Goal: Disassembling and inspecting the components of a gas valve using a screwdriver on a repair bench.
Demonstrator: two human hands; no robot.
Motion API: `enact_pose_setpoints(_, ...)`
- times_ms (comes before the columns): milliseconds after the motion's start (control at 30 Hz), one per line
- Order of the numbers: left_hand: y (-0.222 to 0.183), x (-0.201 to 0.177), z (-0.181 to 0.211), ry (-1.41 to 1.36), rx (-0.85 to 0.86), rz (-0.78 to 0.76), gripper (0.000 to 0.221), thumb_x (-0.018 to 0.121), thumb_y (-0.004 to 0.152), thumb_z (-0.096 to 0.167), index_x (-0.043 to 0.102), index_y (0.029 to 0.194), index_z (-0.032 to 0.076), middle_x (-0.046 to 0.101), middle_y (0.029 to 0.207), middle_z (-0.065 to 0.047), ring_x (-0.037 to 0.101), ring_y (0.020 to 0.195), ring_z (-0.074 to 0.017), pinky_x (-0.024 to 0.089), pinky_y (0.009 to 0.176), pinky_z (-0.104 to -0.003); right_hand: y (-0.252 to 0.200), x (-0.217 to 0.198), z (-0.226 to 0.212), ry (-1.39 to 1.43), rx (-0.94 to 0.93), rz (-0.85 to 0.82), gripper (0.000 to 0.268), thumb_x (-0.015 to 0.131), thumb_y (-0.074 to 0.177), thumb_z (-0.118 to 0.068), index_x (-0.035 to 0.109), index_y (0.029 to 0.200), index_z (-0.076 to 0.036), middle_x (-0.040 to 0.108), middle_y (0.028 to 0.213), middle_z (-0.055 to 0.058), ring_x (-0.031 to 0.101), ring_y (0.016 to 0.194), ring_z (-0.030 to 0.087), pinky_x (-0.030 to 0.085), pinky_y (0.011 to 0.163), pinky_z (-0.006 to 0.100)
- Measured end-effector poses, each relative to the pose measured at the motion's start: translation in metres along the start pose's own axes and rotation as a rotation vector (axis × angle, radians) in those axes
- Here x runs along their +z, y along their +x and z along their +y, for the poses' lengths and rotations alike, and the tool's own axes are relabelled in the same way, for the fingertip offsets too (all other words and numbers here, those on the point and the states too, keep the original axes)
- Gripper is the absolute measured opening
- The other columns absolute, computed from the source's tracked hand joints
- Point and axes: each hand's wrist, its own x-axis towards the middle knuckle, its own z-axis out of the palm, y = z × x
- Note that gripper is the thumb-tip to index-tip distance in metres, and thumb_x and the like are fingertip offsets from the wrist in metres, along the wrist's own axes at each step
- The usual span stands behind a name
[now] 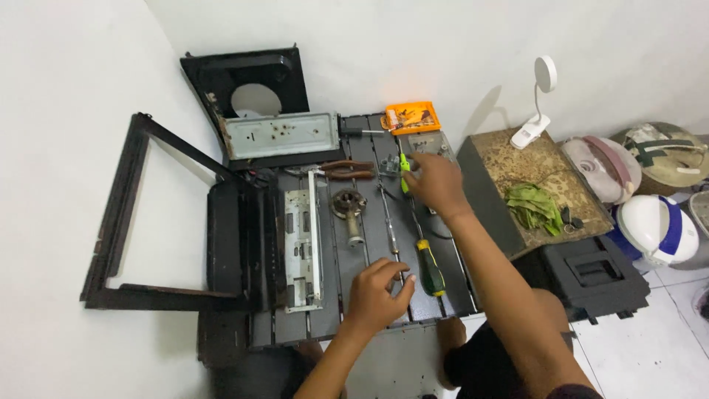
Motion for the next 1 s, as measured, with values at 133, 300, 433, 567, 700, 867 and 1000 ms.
enact_pose_setpoints(133,-0.003,-0.002,-0.008,-0.17,-0.07,0.018,0.009,0.071,0.086,0.011,0.075,0.091,0.005,0.061,0.074,-0.003,0.045,0.053,-0.012,0.04,0.052,-0.029,0.026,0.037,-0.008,-0.107,0.015,-0.051,0.023,0.074,0.091,-0.036,0.077,0.089,-0.014,0.073,0.08,0.007,0.07,0.078,0.032,0.052,0.049,0.047)
enact_pose_setpoints(300,-0.01,-0.005,-0.013,-0.19,-0.109,0.054,0.005,0.072,0.084,0.011,0.075,0.085,0.007,0.063,0.071,-0.004,0.054,0.055,-0.0141,0.043,0.051,-0.03,0.028,0.047,-0.018,-0.112,0.127,-0.091,0.023,0.067,0.098,-0.027,0.073,0.083,-0.01,0.072,0.08,0.011,0.07,0.078,0.033,0.055,0.056,0.044)
enact_pose_setpoints(433,-0.013,-0.006,-0.015,-0.169,-0.093,0.061,0.005,0.071,0.084,0.01,0.075,0.085,0.007,0.065,0.072,-0.004,0.055,0.057,-0.0134,0.044,0.051,-0.03,0.019,0.053,-0.013,-0.127,0.082,-0.015,0.024,0.067,0.097,-0.019,0.069,0.074,-0.01,0.068,0.07,0.01,0.067,0.068,0.032,0.049,0.047,0.042)
enact_pose_setpoints(567,-0.012,-0.007,-0.013,-0.128,-0.12,0.053,0.006,0.071,0.084,0.012,0.074,0.083,0.008,0.066,0.071,-0.003,0.057,0.059,-0.015,0.045,0.053,-0.031,-0.002,0.04,-0.01,0.032,-0.071,0.226,0.015,0.068,0.097,-0.017,0.073,0.084,-0.013,0.071,0.07,0.006,0.062,0.058,0.022,0.038,0.044,0.035)
enact_pose_setpoints(700,-0.012,0.003,-0.029,-0.195,-0.203,0.087,0.003,0.077,0.081,0.011,0.077,0.083,0.009,0.068,0.068,-0.012,0.066,0.059,-0.0295,0.049,0.049,-0.036,-0.032,-0.001,-0.022,0.404,-0.018,0.333,0.01,0.075,0.097,-0.008,0.078,0.107,-0.007,0.077,0.087,0.016,0.074,0.076,0.037,0.058,0.064,0.046)
enact_pose_setpoints(867,0.01,-0.008,0.005,-0.542,-0.351,0.199,0.03,0.06,0.092,0.01,0.064,0.116,-0.007,0.065,0.11,-0.023,0.065,0.076,-0.024,0.054,0.06,-0.031,-0.095,-0.037,-0.041,1.023,0.429,0.042,0.02,0.074,0.095,-0.015,0.074,0.106,0.001,0.068,0.069,0.009,0.064,0.057,0.016,0.05,0.052,0.029)
enact_pose_setpoints(1000,0.022,-0.007,0.007,-0.843,-0.418,0.104,0.075,0.047,0.101,0.037,0.023,0.157,-0.006,0.037,0.151,-0.031,0.057,0.107,-0.026,0.05,0.071,-0.026,-0.147,0.012,0.001,1.653,0.716,-0.269,0.016,0.07,0.096,-0.018,0.074,0.109,-0.008,0.064,0.083,0.0,0.055,0.06,0.009,0.037,0.045,0.016)
